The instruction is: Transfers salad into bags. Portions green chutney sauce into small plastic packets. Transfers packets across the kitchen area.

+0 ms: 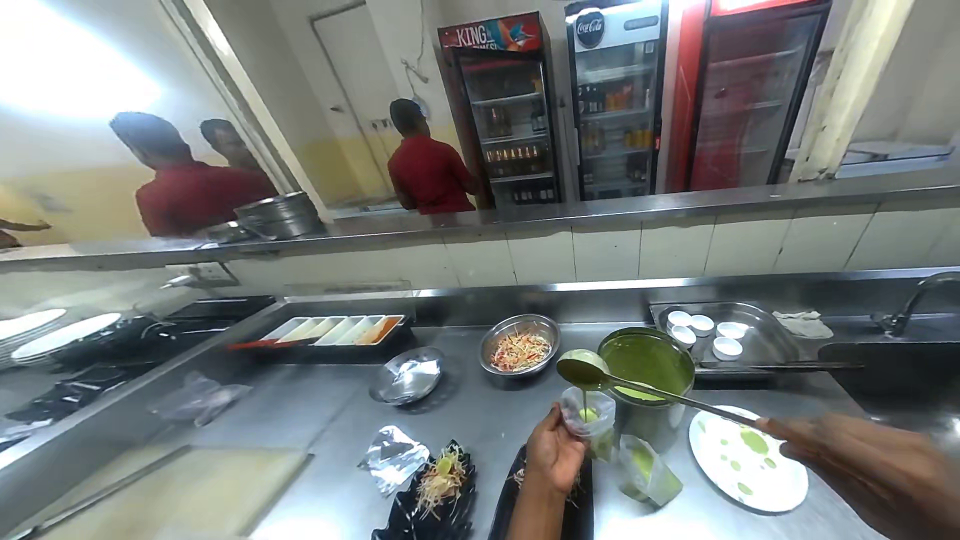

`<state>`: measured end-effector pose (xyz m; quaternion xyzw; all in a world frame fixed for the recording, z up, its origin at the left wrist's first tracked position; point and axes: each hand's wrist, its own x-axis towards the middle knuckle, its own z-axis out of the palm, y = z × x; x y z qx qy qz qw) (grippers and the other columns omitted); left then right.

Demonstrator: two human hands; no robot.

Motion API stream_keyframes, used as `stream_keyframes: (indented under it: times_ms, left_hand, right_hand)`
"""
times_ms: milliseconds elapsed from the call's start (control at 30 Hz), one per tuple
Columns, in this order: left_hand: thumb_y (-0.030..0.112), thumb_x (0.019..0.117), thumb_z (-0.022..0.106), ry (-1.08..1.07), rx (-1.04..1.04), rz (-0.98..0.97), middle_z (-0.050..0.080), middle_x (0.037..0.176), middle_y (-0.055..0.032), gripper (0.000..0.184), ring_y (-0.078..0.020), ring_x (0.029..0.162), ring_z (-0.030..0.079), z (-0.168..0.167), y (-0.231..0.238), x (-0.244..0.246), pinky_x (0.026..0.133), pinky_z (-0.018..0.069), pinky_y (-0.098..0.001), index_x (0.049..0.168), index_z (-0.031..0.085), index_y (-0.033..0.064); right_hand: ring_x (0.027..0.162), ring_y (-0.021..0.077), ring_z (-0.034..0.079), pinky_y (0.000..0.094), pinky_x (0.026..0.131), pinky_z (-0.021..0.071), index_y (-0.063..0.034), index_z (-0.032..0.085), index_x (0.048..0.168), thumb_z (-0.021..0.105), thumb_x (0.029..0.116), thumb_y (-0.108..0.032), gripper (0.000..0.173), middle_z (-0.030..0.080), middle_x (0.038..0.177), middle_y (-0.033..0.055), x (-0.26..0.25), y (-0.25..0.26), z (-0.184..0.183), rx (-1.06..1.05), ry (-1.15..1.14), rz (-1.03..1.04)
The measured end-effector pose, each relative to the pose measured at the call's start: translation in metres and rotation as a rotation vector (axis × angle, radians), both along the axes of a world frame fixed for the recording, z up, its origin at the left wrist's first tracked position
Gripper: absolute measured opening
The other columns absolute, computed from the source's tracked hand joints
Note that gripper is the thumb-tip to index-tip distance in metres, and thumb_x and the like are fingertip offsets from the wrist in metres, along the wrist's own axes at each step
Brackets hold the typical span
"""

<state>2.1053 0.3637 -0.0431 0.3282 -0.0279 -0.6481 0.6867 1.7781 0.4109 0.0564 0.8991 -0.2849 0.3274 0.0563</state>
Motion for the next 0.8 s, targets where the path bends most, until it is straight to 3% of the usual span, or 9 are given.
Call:
stream_keyframes:
  times_ms: [200, 300, 400, 500, 567, 633, 800]
  left_hand:
    - [0.028, 0.1127, 0.028, 0.006, -0.024, -0.012, 0.068, 0.092, -0.0121, 0.036, -0.0218, 0.081, 0.071, -0.005, 0.001, 0.004, 0.072, 0.0616, -0.0373, 0.115, 0.054, 0.0028]
    - [0.029, 0.1128, 0.028, 0.007, -0.032, -0.022, 0.068, 0.093, -0.0123, 0.037, -0.0218, 0.082, 0.071, -0.006, 0.000, 0.004, 0.073, 0.0616, -0.0372, 0.116, 0.054, 0.0027]
    - [0.028, 0.1129, 0.027, 0.000, -0.053, -0.033, 0.069, 0.094, -0.0127, 0.038, -0.0225, 0.084, 0.072, -0.007, 0.000, 0.004, 0.074, 0.0618, -0.0378, 0.117, 0.054, 0.0026]
    - [0.029, 0.1129, 0.027, 0.003, -0.084, -0.042, 0.070, 0.094, -0.0131, 0.039, -0.0231, 0.084, 0.073, -0.007, 0.002, 0.006, 0.074, 0.0626, -0.0382, 0.115, 0.056, 0.0021]
    - [0.030, 0.1130, 0.026, 0.014, -0.105, -0.055, 0.070, 0.094, -0.0131, 0.040, -0.0231, 0.085, 0.073, -0.007, 0.006, 0.009, 0.075, 0.0627, -0.0380, 0.115, 0.056, 0.0022]
    - [0.030, 0.1130, 0.025, 0.020, -0.125, -0.064, 0.071, 0.094, -0.0131, 0.042, -0.0233, 0.085, 0.074, -0.008, 0.012, 0.011, 0.075, 0.0631, -0.0382, 0.114, 0.057, 0.0023]
    - [0.030, 0.1129, 0.023, 0.023, -0.118, -0.083, 0.074, 0.091, -0.0117, 0.045, -0.0222, 0.083, 0.075, -0.017, 0.037, 0.008, 0.074, 0.0643, -0.0392, 0.109, 0.060, 0.0044]
  right_hand:
    - [0.089, 0.0203, 0.073, 0.0262, 0.084, 0.0568, -0.0054, 0.071, 0.117, 0.055, 0.1047, -0.014, 0.022, 0.075, 0.099, 0.0137, 0.002, 0.001, -0.029, 0.070, -0.064, 0.003]
    - [0.077, 0.0120, 0.070, 0.0231, 0.072, 0.0579, -0.0010, 0.071, 0.119, 0.058, 0.1024, -0.014, 0.025, 0.075, 0.098, 0.0136, 0.001, -0.001, -0.036, 0.354, -0.236, -0.017]
    - [0.067, -0.0009, 0.063, 0.0152, 0.057, 0.0530, -0.0034, 0.070, 0.118, 0.062, 0.0982, -0.014, 0.024, 0.074, 0.097, 0.0008, 0.000, -0.008, -0.033, 0.684, -0.485, -0.065]
    - [0.059, 0.0020, 0.062, 0.0160, 0.051, 0.0498, -0.0063, 0.069, 0.111, 0.063, 0.0929, -0.007, 0.019, 0.074, 0.089, -0.0013, 0.001, -0.019, -0.019, 0.913, -0.721, -0.191]
    - [0.057, 0.0056, 0.061, 0.0172, 0.050, 0.0493, -0.0034, 0.068, 0.110, 0.059, 0.0969, 0.001, 0.016, 0.073, 0.087, 0.0034, 0.001, -0.030, -0.008, 0.967, -0.782, -0.276]
    - [0.059, 0.0097, 0.061, 0.0219, 0.053, 0.0509, -0.0016, 0.068, 0.113, 0.059, 0.1008, -0.001, 0.015, 0.072, 0.089, 0.0067, 0.000, -0.044, 0.000, 0.942, -0.677, -0.378]
    - [0.073, 0.0190, 0.068, 0.0381, 0.072, 0.0587, -0.0044, 0.068, 0.118, 0.055, 0.1058, -0.011, 0.019, 0.071, 0.095, 0.0116, 0.020, -0.102, -0.006, 0.929, -0.223, -0.489]
